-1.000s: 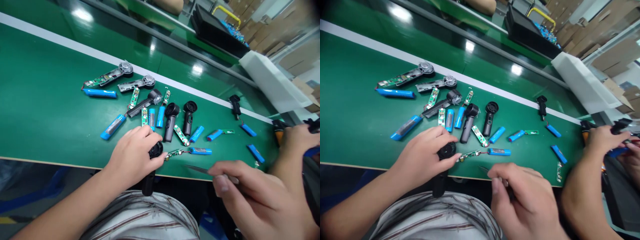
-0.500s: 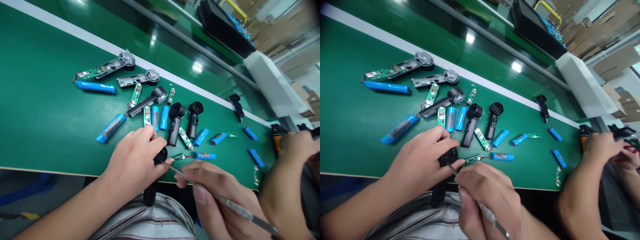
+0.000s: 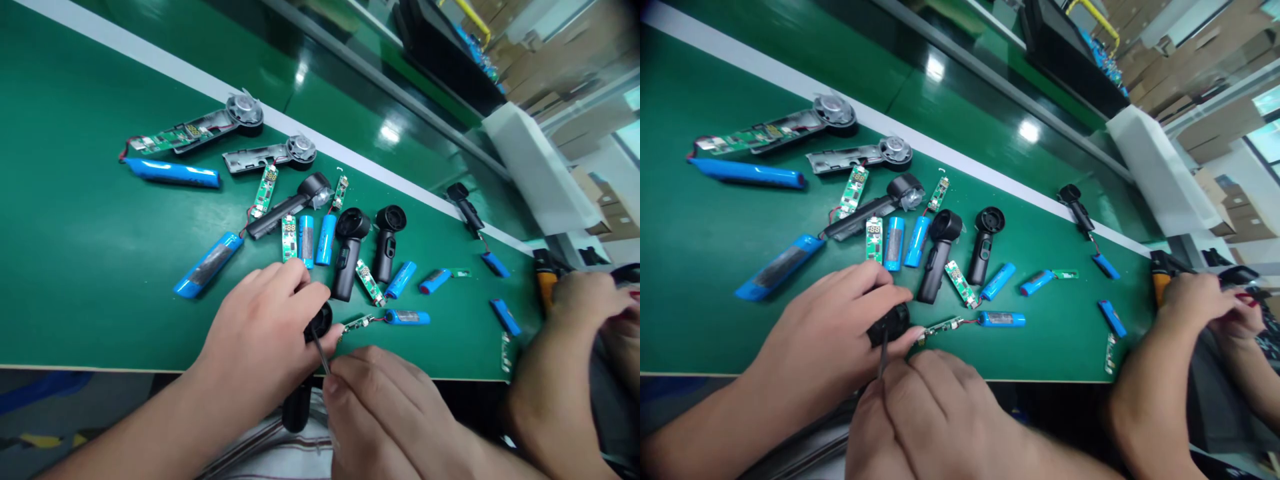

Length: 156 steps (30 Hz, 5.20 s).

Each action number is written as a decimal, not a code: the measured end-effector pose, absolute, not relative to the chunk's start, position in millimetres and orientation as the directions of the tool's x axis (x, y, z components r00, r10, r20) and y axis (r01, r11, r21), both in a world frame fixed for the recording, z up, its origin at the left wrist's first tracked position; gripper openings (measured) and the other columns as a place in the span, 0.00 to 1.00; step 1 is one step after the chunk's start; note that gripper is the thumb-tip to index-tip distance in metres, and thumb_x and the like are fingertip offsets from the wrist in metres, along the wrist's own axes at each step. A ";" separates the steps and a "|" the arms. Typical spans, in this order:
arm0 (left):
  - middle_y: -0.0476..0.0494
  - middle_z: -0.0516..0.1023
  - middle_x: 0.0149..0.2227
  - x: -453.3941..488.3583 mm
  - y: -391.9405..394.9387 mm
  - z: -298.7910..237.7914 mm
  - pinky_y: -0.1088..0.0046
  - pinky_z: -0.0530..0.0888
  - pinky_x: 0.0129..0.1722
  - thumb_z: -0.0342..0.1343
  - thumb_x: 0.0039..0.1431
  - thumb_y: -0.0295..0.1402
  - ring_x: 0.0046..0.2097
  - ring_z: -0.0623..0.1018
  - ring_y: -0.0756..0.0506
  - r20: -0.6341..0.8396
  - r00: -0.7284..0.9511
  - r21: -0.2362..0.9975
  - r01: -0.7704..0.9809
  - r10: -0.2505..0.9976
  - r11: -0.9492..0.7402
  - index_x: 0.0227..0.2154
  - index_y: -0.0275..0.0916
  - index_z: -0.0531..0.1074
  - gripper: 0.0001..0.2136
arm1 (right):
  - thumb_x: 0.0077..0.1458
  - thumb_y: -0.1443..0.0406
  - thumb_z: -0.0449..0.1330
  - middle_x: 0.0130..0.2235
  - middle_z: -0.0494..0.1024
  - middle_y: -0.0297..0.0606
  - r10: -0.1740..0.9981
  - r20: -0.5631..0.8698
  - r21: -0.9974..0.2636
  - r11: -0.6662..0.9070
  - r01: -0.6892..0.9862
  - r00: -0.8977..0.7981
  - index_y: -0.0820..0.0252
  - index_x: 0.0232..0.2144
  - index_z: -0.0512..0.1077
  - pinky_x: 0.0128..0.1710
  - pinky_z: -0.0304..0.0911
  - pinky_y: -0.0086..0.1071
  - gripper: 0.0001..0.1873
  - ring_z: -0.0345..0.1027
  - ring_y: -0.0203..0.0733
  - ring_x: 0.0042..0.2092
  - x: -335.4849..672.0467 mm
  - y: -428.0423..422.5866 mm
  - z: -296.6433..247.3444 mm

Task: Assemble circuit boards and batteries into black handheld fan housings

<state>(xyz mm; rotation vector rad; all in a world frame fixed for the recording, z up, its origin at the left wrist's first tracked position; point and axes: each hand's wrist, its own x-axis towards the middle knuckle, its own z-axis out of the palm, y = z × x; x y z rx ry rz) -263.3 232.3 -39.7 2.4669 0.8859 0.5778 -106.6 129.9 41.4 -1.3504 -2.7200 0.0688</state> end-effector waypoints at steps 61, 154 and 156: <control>0.46 0.75 0.38 -273.6 240.0 -35.7 0.59 0.70 0.41 0.63 0.61 0.33 0.41 0.76 0.39 0.123 0.775 0.734 0.349 0.619 -0.582 0.36 0.40 0.76 0.04 | 0.68 0.69 0.47 0.29 0.75 0.36 0.957 0.161 -0.493 0.290 0.820 -0.242 0.59 0.34 0.67 0.22 0.65 0.28 0.11 0.71 0.36 0.25 -110.9 184.2 14.1; 0.48 0.78 0.29 -164.2 310.7 43.3 0.74 0.76 0.31 0.68 0.52 0.40 0.31 0.78 0.47 0.131 0.545 0.975 -0.221 0.828 -0.009 0.35 0.37 0.75 0.14 | 0.60 0.61 0.51 0.20 0.57 0.23 0.878 0.330 -0.909 0.197 0.367 0.347 0.55 0.26 0.63 0.22 0.51 0.27 0.11 0.49 0.33 0.21 -31.7 242.0 10.1; 0.48 0.78 0.29 -153.4 314.7 38.3 0.73 0.77 0.28 0.68 0.52 0.43 0.30 0.78 0.46 0.120 0.584 0.969 -0.246 0.803 0.035 0.35 0.38 0.73 0.15 | 0.58 0.61 0.51 0.19 0.58 0.24 0.850 0.348 -0.907 0.199 0.371 0.395 0.55 0.24 0.63 0.22 0.51 0.28 0.11 0.50 0.33 0.21 -22.3 248.9 10.1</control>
